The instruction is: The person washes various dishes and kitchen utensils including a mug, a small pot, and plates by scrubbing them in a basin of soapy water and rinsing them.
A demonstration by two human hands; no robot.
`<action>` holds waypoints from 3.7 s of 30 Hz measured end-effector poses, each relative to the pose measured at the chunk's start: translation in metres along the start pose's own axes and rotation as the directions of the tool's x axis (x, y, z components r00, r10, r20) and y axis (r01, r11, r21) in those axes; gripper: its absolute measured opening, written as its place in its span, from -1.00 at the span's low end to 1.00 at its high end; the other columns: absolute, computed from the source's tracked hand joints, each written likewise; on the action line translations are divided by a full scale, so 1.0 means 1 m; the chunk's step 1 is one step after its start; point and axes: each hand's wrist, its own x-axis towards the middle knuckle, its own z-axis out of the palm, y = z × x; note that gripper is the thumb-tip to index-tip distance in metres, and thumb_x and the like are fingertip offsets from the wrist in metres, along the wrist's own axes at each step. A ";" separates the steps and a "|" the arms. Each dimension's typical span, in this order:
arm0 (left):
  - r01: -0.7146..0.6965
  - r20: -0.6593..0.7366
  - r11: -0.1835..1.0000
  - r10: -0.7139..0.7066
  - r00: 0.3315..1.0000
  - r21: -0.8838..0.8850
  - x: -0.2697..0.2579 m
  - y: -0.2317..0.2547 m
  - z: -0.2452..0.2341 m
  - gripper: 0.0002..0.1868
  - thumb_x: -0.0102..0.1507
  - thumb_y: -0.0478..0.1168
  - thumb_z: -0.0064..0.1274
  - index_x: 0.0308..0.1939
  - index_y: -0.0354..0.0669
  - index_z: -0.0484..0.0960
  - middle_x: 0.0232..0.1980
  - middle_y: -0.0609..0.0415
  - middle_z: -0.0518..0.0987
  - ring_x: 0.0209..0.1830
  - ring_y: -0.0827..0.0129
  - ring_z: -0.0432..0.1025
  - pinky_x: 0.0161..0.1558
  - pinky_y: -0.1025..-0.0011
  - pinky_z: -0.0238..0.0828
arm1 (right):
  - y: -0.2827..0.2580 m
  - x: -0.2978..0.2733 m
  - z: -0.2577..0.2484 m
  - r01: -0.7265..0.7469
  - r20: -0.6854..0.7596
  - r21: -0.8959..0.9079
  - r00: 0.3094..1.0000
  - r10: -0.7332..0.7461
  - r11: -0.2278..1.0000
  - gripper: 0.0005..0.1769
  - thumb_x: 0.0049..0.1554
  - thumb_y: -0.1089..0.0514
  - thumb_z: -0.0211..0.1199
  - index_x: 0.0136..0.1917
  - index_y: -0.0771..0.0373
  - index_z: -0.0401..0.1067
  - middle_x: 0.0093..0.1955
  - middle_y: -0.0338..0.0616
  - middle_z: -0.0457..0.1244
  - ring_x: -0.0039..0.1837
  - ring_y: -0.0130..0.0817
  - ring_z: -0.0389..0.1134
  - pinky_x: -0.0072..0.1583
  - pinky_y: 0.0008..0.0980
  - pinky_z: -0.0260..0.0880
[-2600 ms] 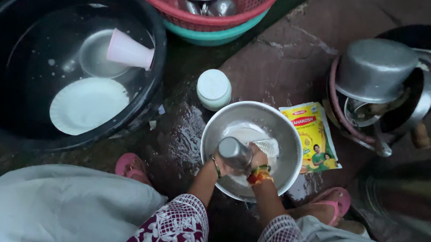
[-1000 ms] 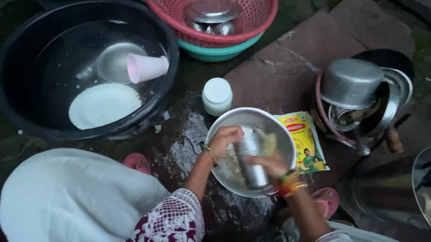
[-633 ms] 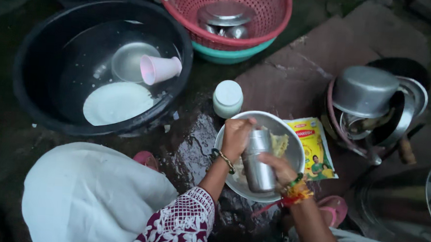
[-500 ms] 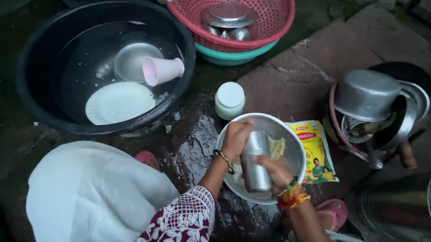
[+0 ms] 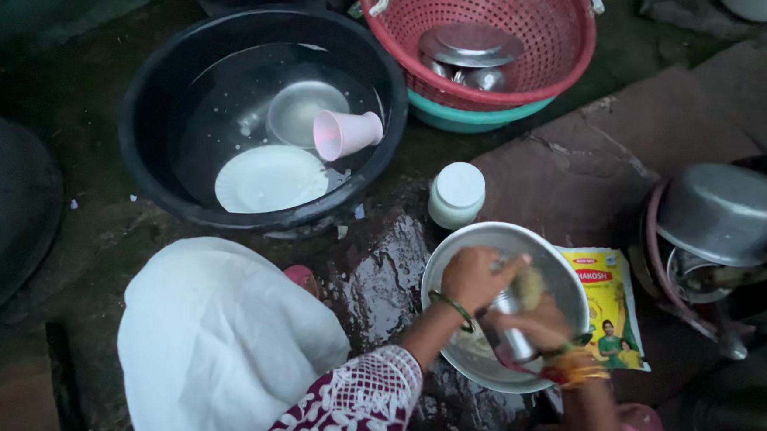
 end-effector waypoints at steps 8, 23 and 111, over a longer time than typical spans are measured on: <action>-0.158 -0.336 0.972 0.091 0.937 -0.177 -0.001 0.003 0.002 -0.44 0.26 -0.07 0.23 -0.71 -0.33 0.41 -0.67 -0.23 0.38 -0.72 0.01 0.35 -0.58 0.13 0.21 | 0.004 -0.010 -0.010 -0.262 0.178 0.296 0.960 0.216 0.919 -0.22 -0.11 -0.10 0.50 0.24 0.46 0.49 -0.08 0.28 0.47 -0.16 0.04 0.52 -0.11 -0.03 0.59; -0.428 -0.238 0.787 0.564 0.791 0.445 -0.049 -0.056 0.042 -0.71 0.36 -0.13 0.14 -0.46 -0.01 0.52 -0.45 0.12 0.53 -0.51 0.28 0.46 -0.41 0.24 0.38 | 0.166 0.123 0.038 -0.193 -0.550 -0.285 0.835 0.005 0.939 0.06 -0.24 -0.11 0.59 0.41 0.24 0.18 0.30 0.08 0.20 0.28 -0.02 0.24 0.25 -0.07 0.29; 0.360 0.640 0.794 -0.608 0.470 0.490 -0.024 -0.285 0.130 -0.74 0.27 -0.17 0.03 -0.06 -0.14 0.75 -0.15 -0.18 0.68 -0.32 0.05 0.51 -0.29 0.05 0.46 | 0.184 0.149 0.058 0.296 -0.284 -0.678 0.739 -0.611 0.673 -0.67 0.08 0.28 0.12 0.12 0.23 0.52 0.08 0.16 0.32 0.17 0.07 0.34 0.23 -0.09 0.37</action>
